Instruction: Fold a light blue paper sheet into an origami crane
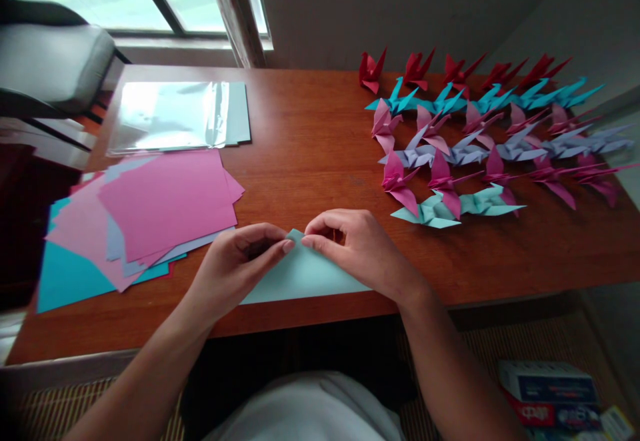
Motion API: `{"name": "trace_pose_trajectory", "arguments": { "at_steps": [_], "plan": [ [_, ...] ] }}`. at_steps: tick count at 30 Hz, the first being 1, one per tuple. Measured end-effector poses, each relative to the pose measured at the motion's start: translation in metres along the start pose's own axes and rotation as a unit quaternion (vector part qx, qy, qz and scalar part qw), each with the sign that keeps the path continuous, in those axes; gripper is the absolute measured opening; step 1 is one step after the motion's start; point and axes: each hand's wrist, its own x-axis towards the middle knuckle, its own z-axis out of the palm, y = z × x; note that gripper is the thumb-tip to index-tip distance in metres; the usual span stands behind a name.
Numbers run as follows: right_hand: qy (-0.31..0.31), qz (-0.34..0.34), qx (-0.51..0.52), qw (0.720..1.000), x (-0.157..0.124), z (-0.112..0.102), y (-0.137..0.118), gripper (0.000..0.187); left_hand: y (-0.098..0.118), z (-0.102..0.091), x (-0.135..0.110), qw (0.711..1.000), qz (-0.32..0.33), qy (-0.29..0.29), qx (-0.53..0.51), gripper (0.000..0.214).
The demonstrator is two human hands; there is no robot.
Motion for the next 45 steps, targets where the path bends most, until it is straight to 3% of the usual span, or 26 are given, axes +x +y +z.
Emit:
{"name": "trace_pose_trajectory", "arguments": {
  "at_steps": [12, 19, 22, 26, 28, 30, 33, 39, 45],
  "plan": [
    [-0.006, -0.013, 0.001, 1.000, -0.001, -0.001, 0.002, 0.006, -0.001, 0.000, 0.000, 1.000, 0.018, 0.002, 0.011, 0.021],
    [0.007, -0.030, -0.020, 0.999, 0.001, -0.002, 0.002, 0.005, 0.002, -0.001, 0.005, 0.986, 0.064, 0.034, 0.152, 0.018],
    [0.033, -0.040, -0.035, 0.998, 0.011, 0.000, 0.005, 0.006, 0.007, -0.003, 0.011, 0.949, 0.115, 0.075, 0.284, 0.012],
    [0.071, -0.054, -0.073, 0.993, 0.029, 0.003, 0.011, 0.006, 0.018, 0.002, 0.010, 0.848, 0.173, 0.156, 0.477, 0.021],
    [0.077, -0.053, -0.095, 0.991, 0.036, 0.005, 0.015, 0.008, 0.023, 0.010, 0.004, 0.811, 0.217, 0.167, 0.517, 0.027],
    [0.079, -0.048, -0.108, 0.990, 0.040, 0.007, 0.019, 0.009, 0.024, 0.020, -0.005, 0.796, 0.251, 0.133, 0.534, 0.032],
    [0.082, -0.048, -0.119, 0.988, 0.041, 0.009, 0.022, 0.009, 0.019, 0.034, -0.017, 0.794, 0.244, 0.065, 0.552, 0.035],
    [0.089, -0.046, -0.143, 0.985, 0.041, 0.013, 0.023, 0.009, 0.006, 0.042, -0.022, 0.802, 0.181, 0.016, 0.569, 0.055],
    [0.100, -0.059, -0.177, 0.977, 0.040, 0.013, 0.023, 0.009, 0.000, 0.042, -0.021, 0.806, 0.158, -0.003, 0.570, 0.059]
  ]
}}
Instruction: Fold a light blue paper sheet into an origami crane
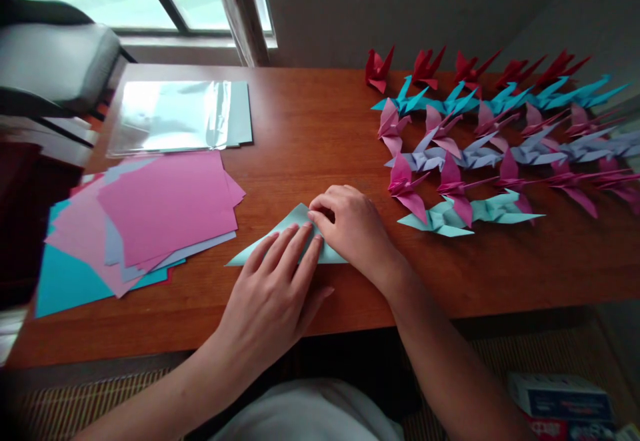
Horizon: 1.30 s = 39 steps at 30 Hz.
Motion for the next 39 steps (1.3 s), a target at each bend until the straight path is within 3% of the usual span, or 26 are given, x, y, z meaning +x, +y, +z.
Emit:
{"name": "trace_pose_trajectory", "arguments": {
  "at_steps": [15, 19, 23, 27, 28, 30, 33, 39],
  "plan": [
    [-0.001, 0.020, -0.011, 1.000, 0.001, 0.002, 0.000, 0.009, 0.002, 0.003, 0.001, 1.000, 0.001, -0.007, -0.008, 0.059],
    [-0.004, 0.023, -0.004, 1.000, 0.002, 0.000, -0.001, 0.009, 0.000, 0.001, 0.001, 1.000, 0.006, 0.014, -0.026, 0.057],
    [-0.022, 0.033, 0.049, 0.998, 0.001, -0.008, -0.001, 0.008, -0.019, -0.013, 0.007, 0.992, 0.011, 0.062, -0.109, 0.055],
    [-0.078, 0.080, 0.183, 0.977, -0.003, -0.019, 0.000, 0.003, -0.051, -0.029, 0.022, 0.966, -0.079, 0.112, -0.219, 0.035],
    [-0.097, 0.096, 0.222, 0.965, -0.003, -0.021, -0.001, 0.006, -0.057, -0.032, 0.026, 0.958, -0.092, 0.108, -0.250, 0.031],
    [-0.133, 0.124, 0.291, 0.939, -0.005, -0.025, -0.003, 0.010, -0.064, -0.036, 0.032, 0.940, -0.078, 0.045, -0.329, 0.021],
    [-0.169, 0.145, 0.348, 0.911, -0.006, -0.028, -0.006, 0.013, -0.063, -0.039, 0.036, 0.909, -0.081, -0.008, -0.410, 0.016],
    [-0.170, 0.148, 0.375, 0.899, -0.006, -0.032, -0.008, 0.013, -0.061, -0.035, 0.034, 0.858, -0.129, -0.014, -0.496, 0.023]
  ]
}}
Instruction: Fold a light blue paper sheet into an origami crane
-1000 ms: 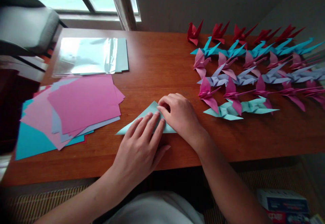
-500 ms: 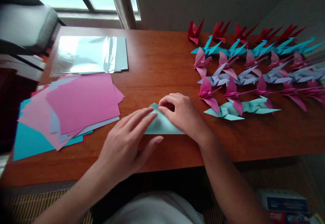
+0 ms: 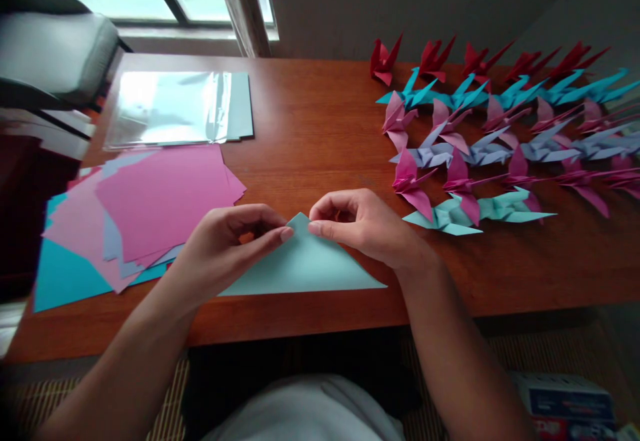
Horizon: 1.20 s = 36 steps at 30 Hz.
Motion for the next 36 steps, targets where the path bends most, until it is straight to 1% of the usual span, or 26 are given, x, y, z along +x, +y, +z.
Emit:
{"name": "trace_pose_trajectory", "arguments": {
  "at_steps": [4, 11, 21, 26, 31, 36],
  "plan": [
    [0.012, 0.005, -0.004, 1.000, -0.0008, 0.0002, -0.0001, 0.014, -0.0042, -0.0006, 0.0012, 0.999, -0.022, -0.006, -0.034, 0.024],
    [0.019, 0.006, 0.004, 1.000, -0.0007, 0.0010, 0.0004, 0.013, -0.0012, 0.0005, 0.0023, 0.998, -0.034, -0.005, -0.048, 0.024],
    [0.027, -0.001, -0.023, 0.999, -0.0014, 0.0006, 0.0032, 0.015, -0.0048, 0.0021, 0.0022, 0.999, -0.029, 0.009, -0.038, 0.024],
    [0.031, 0.001, -0.015, 0.999, -0.0008, 0.0013, 0.0016, 0.015, -0.0055, 0.0016, 0.0017, 0.999, -0.031, 0.008, -0.029, 0.025],
    [0.030, -0.002, -0.016, 0.999, -0.0011, 0.0011, 0.0016, 0.013, -0.0053, 0.0012, 0.0021, 0.999, -0.028, 0.007, -0.038, 0.022],
    [0.030, 0.001, -0.015, 0.999, -0.0015, 0.0003, 0.0031, 0.015, -0.0032, 0.0010, 0.0023, 0.999, -0.032, 0.006, -0.040, 0.021]
  ]
}}
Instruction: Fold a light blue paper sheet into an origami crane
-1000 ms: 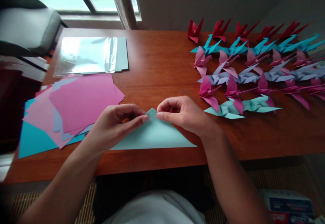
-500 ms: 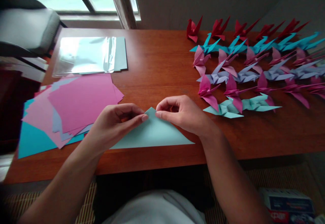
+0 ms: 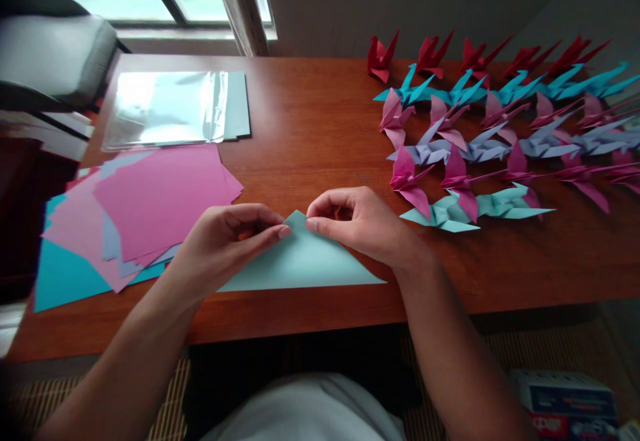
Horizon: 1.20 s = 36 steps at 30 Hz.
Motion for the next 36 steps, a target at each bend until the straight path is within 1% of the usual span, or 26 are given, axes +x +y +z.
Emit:
{"name": "trace_pose_trajectory", "arguments": {
  "at_steps": [9, 16, 19, 23, 25, 27, 29, 30, 31, 33, 34, 35, 36],
  "plan": [
    [-0.002, 0.000, 0.016, 1.000, 0.001, 0.000, 0.000, 0.015, 0.000, 0.001, 0.000, 1.000, 0.002, -0.004, -0.012, 0.018],
    [-0.005, -0.003, 0.015, 1.000, 0.001, 0.001, 0.001, 0.014, -0.001, 0.000, 0.000, 1.000, 0.011, -0.003, 0.003, 0.019],
    [0.007, -0.021, -0.018, 1.000, 0.002, 0.001, 0.003, 0.014, -0.003, 0.001, 0.000, 0.999, 0.027, 0.008, 0.043, 0.019],
    [0.053, -0.088, -0.113, 0.988, 0.005, 0.003, 0.008, 0.006, -0.005, 0.004, 0.000, 0.986, 0.066, 0.049, 0.145, 0.016],
    [0.074, -0.114, -0.153, 0.979, 0.006, 0.005, 0.009, 0.003, -0.006, 0.005, 0.001, 0.974, 0.088, 0.065, 0.198, 0.015],
    [0.088, -0.127, -0.176, 0.972, 0.007, 0.006, 0.010, 0.003, -0.006, 0.008, -0.001, 0.954, 0.115, 0.097, 0.257, 0.012],
    [0.096, -0.132, -0.190, 0.968, 0.008, 0.007, 0.010, 0.005, -0.003, 0.013, -0.006, 0.920, 0.150, 0.148, 0.332, 0.017],
    [0.098, -0.135, -0.195, 0.966, 0.008, 0.007, 0.010, 0.005, -0.002, 0.017, -0.011, 0.895, 0.171, 0.172, 0.376, 0.023],
    [0.099, -0.138, -0.199, 0.965, 0.009, 0.008, 0.011, 0.006, 0.000, 0.022, -0.017, 0.869, 0.197, 0.182, 0.415, 0.027],
    [0.101, -0.141, -0.205, 0.963, 0.010, 0.008, 0.012, 0.006, 0.004, 0.034, -0.030, 0.832, 0.253, 0.171, 0.463, 0.032],
    [0.104, -0.141, -0.207, 0.963, 0.011, 0.008, 0.013, 0.006, 0.005, 0.041, -0.037, 0.823, 0.268, 0.147, 0.479, 0.033],
    [0.108, -0.139, -0.209, 0.962, 0.012, 0.008, 0.013, 0.006, 0.006, 0.047, -0.043, 0.818, 0.269, 0.117, 0.495, 0.035],
    [0.111, -0.135, -0.211, 0.962, 0.012, 0.008, 0.014, 0.006, 0.006, 0.053, -0.047, 0.817, 0.257, 0.088, 0.510, 0.038]
  ]
}}
